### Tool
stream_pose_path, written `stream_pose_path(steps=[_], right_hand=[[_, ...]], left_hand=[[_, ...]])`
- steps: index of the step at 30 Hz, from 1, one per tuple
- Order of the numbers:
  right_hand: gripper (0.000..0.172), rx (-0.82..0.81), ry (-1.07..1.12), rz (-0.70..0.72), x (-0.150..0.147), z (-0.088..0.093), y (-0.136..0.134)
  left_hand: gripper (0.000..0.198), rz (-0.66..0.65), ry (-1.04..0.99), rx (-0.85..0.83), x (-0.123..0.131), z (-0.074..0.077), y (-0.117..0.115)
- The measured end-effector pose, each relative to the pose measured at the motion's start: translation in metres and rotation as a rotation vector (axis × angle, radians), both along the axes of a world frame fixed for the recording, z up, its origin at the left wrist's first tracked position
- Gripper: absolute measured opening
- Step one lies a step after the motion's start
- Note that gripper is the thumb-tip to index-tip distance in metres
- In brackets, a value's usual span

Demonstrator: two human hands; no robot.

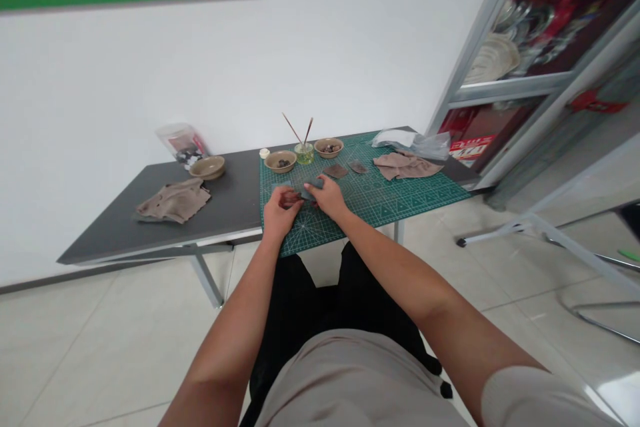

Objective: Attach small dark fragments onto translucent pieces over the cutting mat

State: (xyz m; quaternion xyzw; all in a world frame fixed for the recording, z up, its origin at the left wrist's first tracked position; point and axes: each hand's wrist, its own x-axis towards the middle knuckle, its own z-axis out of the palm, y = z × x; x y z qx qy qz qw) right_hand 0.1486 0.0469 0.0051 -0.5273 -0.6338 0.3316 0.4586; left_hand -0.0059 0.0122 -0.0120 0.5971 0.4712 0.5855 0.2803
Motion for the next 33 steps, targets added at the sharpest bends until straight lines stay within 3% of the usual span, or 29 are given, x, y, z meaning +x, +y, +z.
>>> stream_pose_path(steps=[4, 9, 12, 15, 19, 21, 23, 25, 27, 29, 33], right_hand=[[0.024, 0.107, -0.264, -0.024, 0.003, 0.016, 0.021], [0.022, 0.066, -0.504, 0.077, 0.005, 0.037, 0.069], [0.024, -0.012, -0.634, 0.146, 0.004, 0.037, 0.091], [0.033, -0.036, -0.699, 0.121, 0.002, 0.029, 0.101], [0.061, 0.045, -0.709, -0.099, -0.004, 0.023, 0.093], [0.062, 0.173, -0.738, -0.167, -0.008, 0.023, 0.082], [0.05, 0.313, -0.777, -0.078, -0.015, 0.024, 0.067], [0.04, 0.413, -0.809, 0.157, -0.023, 0.023, 0.051], [0.042, 0.454, -0.832, 0.37, -0.032, 0.02, 0.038], [0.046, 0.444, -0.857, 0.434, -0.042, 0.016, 0.03], [0.041, 0.394, -0.914, 0.401, -0.054, 0.013, 0.034]], left_hand=[[0.028, 0.138, -0.102, 0.082, 0.0, -0.004, 0.002], [0.027, 0.154, -0.133, 0.039, 0.001, -0.003, 0.0], [0.024, 0.175, -0.121, 0.038, 0.001, -0.002, -0.002], [0.023, 0.182, -0.1, 0.043, 0.002, -0.002, -0.002], [0.024, 0.207, -0.083, 0.056, 0.002, -0.001, -0.005], [0.023, 0.261, -0.073, 0.076, 0.003, 0.001, -0.007], [0.023, 0.329, -0.059, 0.101, 0.003, 0.003, -0.009], [0.022, 0.374, -0.05, 0.117, 0.002, 0.004, -0.011], [0.022, 0.396, -0.051, 0.122, 0.001, 0.004, -0.011], [0.022, 0.405, -0.049, 0.124, 0.0, 0.003, -0.01], [0.022, 0.393, -0.04, 0.112, -0.001, 0.002, -0.009]])
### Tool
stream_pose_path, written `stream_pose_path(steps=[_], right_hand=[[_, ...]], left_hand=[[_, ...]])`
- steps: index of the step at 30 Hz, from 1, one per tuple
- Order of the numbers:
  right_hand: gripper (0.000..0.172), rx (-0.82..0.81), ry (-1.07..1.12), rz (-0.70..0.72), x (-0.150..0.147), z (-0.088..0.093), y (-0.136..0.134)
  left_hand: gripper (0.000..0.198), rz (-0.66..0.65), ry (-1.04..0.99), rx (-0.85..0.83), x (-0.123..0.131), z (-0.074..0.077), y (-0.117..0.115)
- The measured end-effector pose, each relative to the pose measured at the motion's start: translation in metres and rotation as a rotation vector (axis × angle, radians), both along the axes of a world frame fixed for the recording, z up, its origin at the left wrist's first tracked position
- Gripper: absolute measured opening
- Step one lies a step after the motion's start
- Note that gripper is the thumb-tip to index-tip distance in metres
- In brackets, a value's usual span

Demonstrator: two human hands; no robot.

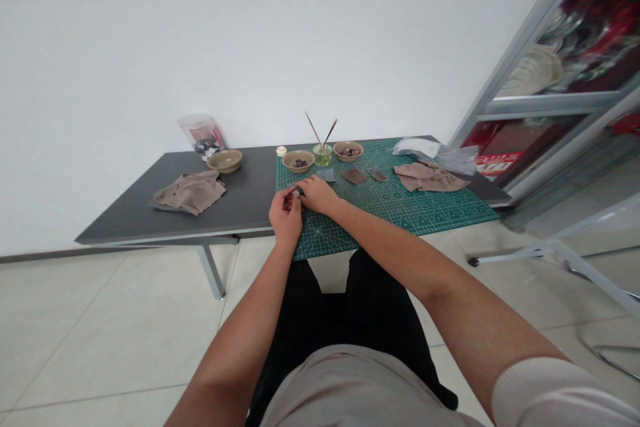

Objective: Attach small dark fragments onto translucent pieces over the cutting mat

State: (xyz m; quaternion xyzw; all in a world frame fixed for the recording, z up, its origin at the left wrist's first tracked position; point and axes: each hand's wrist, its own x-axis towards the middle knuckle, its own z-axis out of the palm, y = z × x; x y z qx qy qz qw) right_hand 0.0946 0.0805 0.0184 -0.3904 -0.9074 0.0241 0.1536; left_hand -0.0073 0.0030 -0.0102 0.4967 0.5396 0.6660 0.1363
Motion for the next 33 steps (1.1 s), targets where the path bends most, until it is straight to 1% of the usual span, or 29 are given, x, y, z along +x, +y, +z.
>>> stream_pose_path(steps=[4, 6, 9, 12, 14, 17, 19, 22, 25, 27, 29, 32, 33], right_hand=[[0.032, 0.023, -0.066, 0.035, -0.003, 0.004, 0.012], [0.03, 0.013, -0.031, -0.015, -0.002, 0.009, 0.013], [0.026, -0.02, 0.147, -0.169, 0.002, 0.016, 0.004], [0.023, -0.048, 0.385, -0.238, 0.01, 0.021, -0.012], [0.02, -0.108, 0.536, -0.255, 0.016, 0.018, -0.021], [0.018, -0.266, 0.737, -0.271, 0.025, 0.005, -0.03], [0.019, -0.356, 0.836, -0.247, 0.031, -0.006, -0.032], [0.018, -0.414, 0.929, -0.16, 0.037, -0.015, -0.033], [0.018, -0.444, 0.998, -0.094, 0.04, -0.017, -0.032], [0.023, -0.482, 1.033, -0.077, 0.04, -0.016, -0.032], [0.027, -0.534, 1.072, -0.058, 0.04, -0.016, -0.031], [0.026, -0.616, 1.149, 0.002, 0.039, -0.018, -0.028], [0.028, -0.641, 1.173, 0.024, 0.038, -0.018, -0.028]], left_hand=[[0.022, -0.006, -0.006, -0.009, 0.001, 0.001, 0.0], [0.026, -0.009, -0.033, -0.008, 0.001, 0.001, 0.001], [0.03, -0.019, -0.075, -0.018, 0.001, 0.001, 0.003], [0.023, -0.006, -0.04, -0.06, 0.0, 0.0, 0.005], [0.019, -0.005, -0.011, -0.09, -0.001, 0.0, 0.006], [0.017, -0.031, -0.021, -0.098, 0.0, 0.001, 0.006], [0.016, -0.058, -0.002, -0.109, 0.001, 0.002, 0.006], [0.013, -0.109, 0.109, -0.145, 0.004, 0.004, 0.005], [0.01, -0.113, 0.22, -0.156, 0.005, 0.005, 0.003], [0.009, -0.098, 0.263, -0.159, 0.005, 0.006, 0.003], [0.008, -0.092, 0.281, -0.155, 0.005, 0.005, 0.004], [0.01, -0.111, 0.295, -0.138, 0.004, 0.005, 0.005], [0.01, -0.119, 0.302, -0.135, 0.003, 0.004, 0.005]])
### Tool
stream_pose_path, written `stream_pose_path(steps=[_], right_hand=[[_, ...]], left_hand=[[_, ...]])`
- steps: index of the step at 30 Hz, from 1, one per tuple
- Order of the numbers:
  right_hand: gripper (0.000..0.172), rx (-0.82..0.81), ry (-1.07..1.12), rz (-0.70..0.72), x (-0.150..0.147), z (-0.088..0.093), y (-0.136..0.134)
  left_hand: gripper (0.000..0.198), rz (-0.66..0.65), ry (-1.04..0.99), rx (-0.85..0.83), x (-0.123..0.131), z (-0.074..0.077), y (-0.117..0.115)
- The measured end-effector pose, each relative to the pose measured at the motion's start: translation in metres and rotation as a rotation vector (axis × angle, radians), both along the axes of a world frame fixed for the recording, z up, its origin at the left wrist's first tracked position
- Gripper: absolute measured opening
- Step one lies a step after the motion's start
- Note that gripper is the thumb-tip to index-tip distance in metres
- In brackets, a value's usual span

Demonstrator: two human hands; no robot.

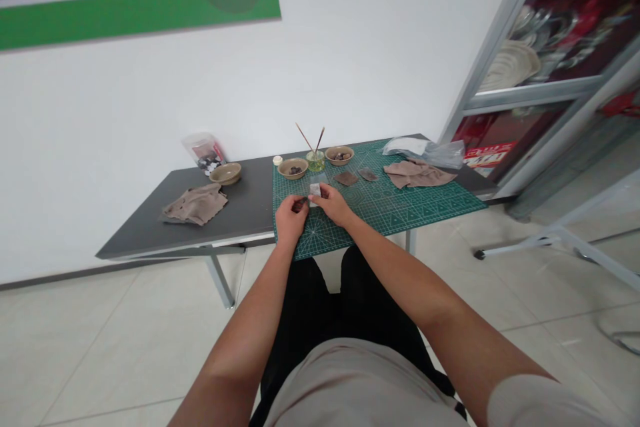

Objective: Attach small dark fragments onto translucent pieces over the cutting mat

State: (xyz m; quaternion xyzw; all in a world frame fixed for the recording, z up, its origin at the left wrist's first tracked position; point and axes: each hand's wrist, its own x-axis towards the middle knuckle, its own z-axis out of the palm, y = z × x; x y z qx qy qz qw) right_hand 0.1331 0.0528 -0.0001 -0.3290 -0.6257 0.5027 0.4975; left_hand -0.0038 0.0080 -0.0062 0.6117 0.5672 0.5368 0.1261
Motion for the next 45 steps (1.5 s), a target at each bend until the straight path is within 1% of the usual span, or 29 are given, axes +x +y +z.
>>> stream_pose_path(steps=[2, 4, 6, 9, 12, 16, 18, 21, 23, 28, 34, 37, 40, 43, 45], right_hand=[[0.038, -0.02, 0.037, 0.039, -0.001, -0.002, 0.001], [0.042, -0.011, 0.041, 0.071, -0.001, -0.003, 0.001], [0.038, 0.039, -0.001, 0.079, -0.001, -0.004, 0.001], [0.03, 0.128, -0.14, 0.016, 0.002, -0.004, 0.001], [0.032, 0.196, -0.23, -0.057, 0.004, -0.003, 0.0], [0.03, 0.168, -0.275, -0.139, 0.006, 0.0, -0.003], [0.03, 0.193, -0.304, -0.165, 0.006, 0.001, -0.005], [0.026, 0.281, -0.288, -0.151, 0.006, 0.002, -0.008], [0.024, 0.302, -0.268, -0.137, 0.006, 0.002, -0.009], [0.027, 0.284, -0.277, -0.137, 0.007, 0.005, -0.01], [0.028, 0.269, -0.18, -0.074, 0.008, 0.004, -0.011], [0.031, 0.175, -0.215, -0.078, 0.007, -0.001, -0.007], [0.032, 0.131, -0.236, -0.095, 0.004, -0.007, -0.002], [0.029, 0.087, -0.091, -0.13, 0.002, -0.011, 0.003], [0.027, 0.075, -0.005, -0.168, 0.002, -0.013, 0.005]], left_hand=[[0.011, -0.011, 0.017, 0.001, -0.001, -0.001, 0.001], [0.011, -0.007, 0.037, 0.01, -0.001, -0.002, 0.002], [0.01, 0.011, 0.059, 0.029, -0.002, -0.002, 0.002], [0.006, 0.037, 0.096, 0.055, -0.002, -0.001, 0.001], [0.005, 0.047, 0.093, 0.041, -0.001, 0.001, 0.0], [0.006, 0.018, 0.033, 0.0, 0.0, 0.002, -0.001], [0.008, 0.016, -0.007, -0.002, 0.001, 0.002, -0.001], [0.008, 0.032, -0.031, -0.007, 0.001, 0.002, -0.001], [0.008, 0.038, -0.029, -0.007, 0.001, 0.001, -0.001], [0.016, 0.012, -0.125, -0.009, 0.0, 0.0, 0.0], [0.012, 0.043, -0.02, 0.038, -0.002, 0.0, 0.0], [0.014, 0.013, -0.096, 0.038, -0.003, -0.001, 0.002], [0.018, -0.01, -0.179, 0.02, -0.002, -0.003, 0.003], [0.017, 0.028, -0.198, 0.031, -0.002, -0.003, 0.005], [0.016, 0.026, -0.196, 0.032, -0.003, -0.004, 0.006]])
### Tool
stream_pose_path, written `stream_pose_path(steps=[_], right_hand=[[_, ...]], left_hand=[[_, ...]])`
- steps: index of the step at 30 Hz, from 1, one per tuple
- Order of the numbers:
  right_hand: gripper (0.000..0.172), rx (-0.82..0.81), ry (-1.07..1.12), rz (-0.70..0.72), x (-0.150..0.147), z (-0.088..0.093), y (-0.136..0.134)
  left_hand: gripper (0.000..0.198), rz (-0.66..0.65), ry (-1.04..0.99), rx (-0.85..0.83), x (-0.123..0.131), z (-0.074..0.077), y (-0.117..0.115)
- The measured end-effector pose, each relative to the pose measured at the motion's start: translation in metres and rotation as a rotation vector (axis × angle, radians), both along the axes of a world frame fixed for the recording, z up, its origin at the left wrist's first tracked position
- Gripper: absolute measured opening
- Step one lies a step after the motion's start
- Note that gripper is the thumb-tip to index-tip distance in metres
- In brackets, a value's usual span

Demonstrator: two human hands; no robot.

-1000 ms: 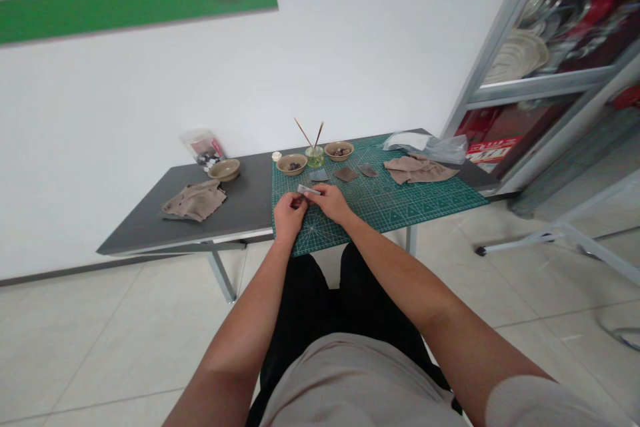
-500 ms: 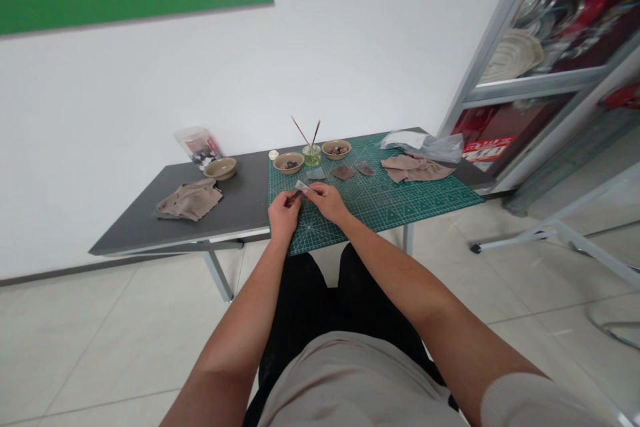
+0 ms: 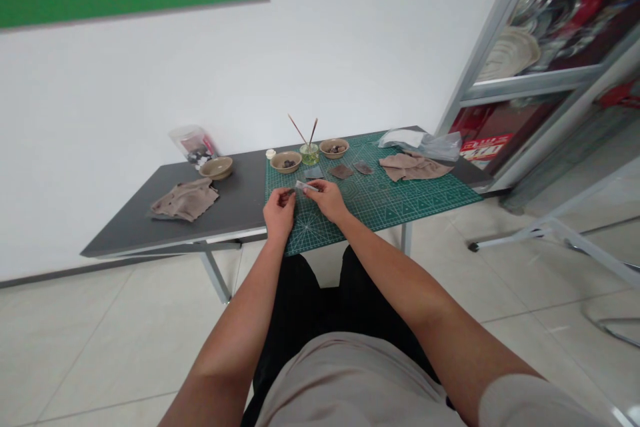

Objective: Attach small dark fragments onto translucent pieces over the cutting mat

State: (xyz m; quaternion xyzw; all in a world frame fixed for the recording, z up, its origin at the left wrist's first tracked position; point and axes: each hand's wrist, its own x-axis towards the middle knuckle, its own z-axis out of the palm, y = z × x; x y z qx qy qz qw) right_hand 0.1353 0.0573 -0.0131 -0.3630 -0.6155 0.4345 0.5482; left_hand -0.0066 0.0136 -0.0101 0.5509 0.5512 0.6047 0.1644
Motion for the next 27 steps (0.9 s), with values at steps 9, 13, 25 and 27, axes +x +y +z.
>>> stream_pose_path(steps=[9, 13, 25, 27], right_hand=[[0.04, -0.024, 0.204, 0.084, -0.0013, -0.0017, 0.0026], [0.031, -0.062, 0.18, 0.082, -0.002, -0.0003, 0.0026], [0.03, -0.056, 0.161, 0.181, -0.0005, 0.0045, -0.0001], [0.03, -0.064, 0.148, 0.213, -0.0003, 0.0046, 0.0]], left_hand=[[0.018, -0.008, 0.084, 0.029, -0.0021, -0.0013, 0.0006], [0.019, -0.007, 0.132, 0.015, -0.0024, 0.0006, -0.0003], [0.017, -0.122, 0.132, -0.057, -0.0037, -0.0038, 0.0029], [0.017, -0.117, 0.128, -0.057, -0.0037, -0.0041, 0.0024]])
